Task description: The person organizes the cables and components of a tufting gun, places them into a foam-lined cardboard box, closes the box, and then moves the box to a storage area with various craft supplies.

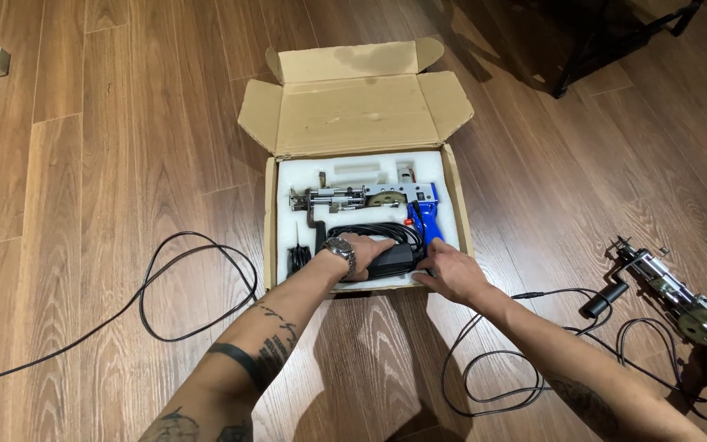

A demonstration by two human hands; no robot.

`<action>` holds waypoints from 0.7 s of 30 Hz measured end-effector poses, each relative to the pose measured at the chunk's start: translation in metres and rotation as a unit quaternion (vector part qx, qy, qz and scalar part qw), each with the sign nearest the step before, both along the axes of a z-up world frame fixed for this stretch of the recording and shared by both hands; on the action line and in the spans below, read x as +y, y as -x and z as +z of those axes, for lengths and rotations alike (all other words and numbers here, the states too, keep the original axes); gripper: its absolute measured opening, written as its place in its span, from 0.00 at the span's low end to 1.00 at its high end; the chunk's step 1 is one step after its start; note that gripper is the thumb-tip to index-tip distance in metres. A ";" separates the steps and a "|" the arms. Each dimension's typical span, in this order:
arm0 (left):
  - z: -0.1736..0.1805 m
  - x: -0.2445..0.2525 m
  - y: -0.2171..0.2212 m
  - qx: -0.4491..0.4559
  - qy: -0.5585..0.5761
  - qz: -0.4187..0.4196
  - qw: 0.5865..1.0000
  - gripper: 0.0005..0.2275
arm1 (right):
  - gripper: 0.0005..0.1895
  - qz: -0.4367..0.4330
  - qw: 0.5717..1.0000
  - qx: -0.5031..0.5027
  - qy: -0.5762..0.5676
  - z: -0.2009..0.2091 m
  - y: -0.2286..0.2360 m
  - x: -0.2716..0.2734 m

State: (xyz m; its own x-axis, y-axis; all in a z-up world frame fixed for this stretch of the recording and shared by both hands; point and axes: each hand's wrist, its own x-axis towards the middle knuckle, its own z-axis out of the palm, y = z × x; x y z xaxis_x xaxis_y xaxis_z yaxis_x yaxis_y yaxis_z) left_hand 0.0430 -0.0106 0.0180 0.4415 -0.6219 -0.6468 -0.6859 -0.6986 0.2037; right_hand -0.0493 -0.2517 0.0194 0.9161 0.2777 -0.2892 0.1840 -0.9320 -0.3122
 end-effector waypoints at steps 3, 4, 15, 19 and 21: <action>0.017 -0.001 -0.001 0.003 -0.023 0.003 1.000 0.41 | 0.15 0.009 1.000 -0.009 0.017 -0.004 -0.001 0.002; 0.016 -0.001 -0.002 0.000 -0.023 0.004 1.000 0.41 | 0.15 0.011 1.000 -0.012 0.016 -0.004 -0.003 0.002; 0.017 0.015 -0.002 0.029 0.016 0.083 0.996 0.41 | 0.20 0.003 0.998 0.023 0.060 -0.003 -0.007 0.006; 0.029 0.064 -0.020 0.077 0.181 0.291 0.936 0.35 | 0.21 -0.003 0.996 0.063 0.063 0.004 -0.008 0.011; 0.051 0.085 -0.033 -0.020 0.165 0.346 0.923 0.36 | 0.19 -0.012 0.996 0.070 0.061 0.004 -0.008 0.011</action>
State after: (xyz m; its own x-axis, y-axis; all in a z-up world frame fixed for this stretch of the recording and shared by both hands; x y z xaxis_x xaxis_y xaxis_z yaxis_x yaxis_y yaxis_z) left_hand 0.0755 0.0745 0.0694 0.8263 -0.3420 -0.4475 -0.1096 -0.8770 0.4678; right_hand -0.0408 -0.2403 0.0234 0.8705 0.2106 -0.4449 0.1232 -0.9683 -0.2174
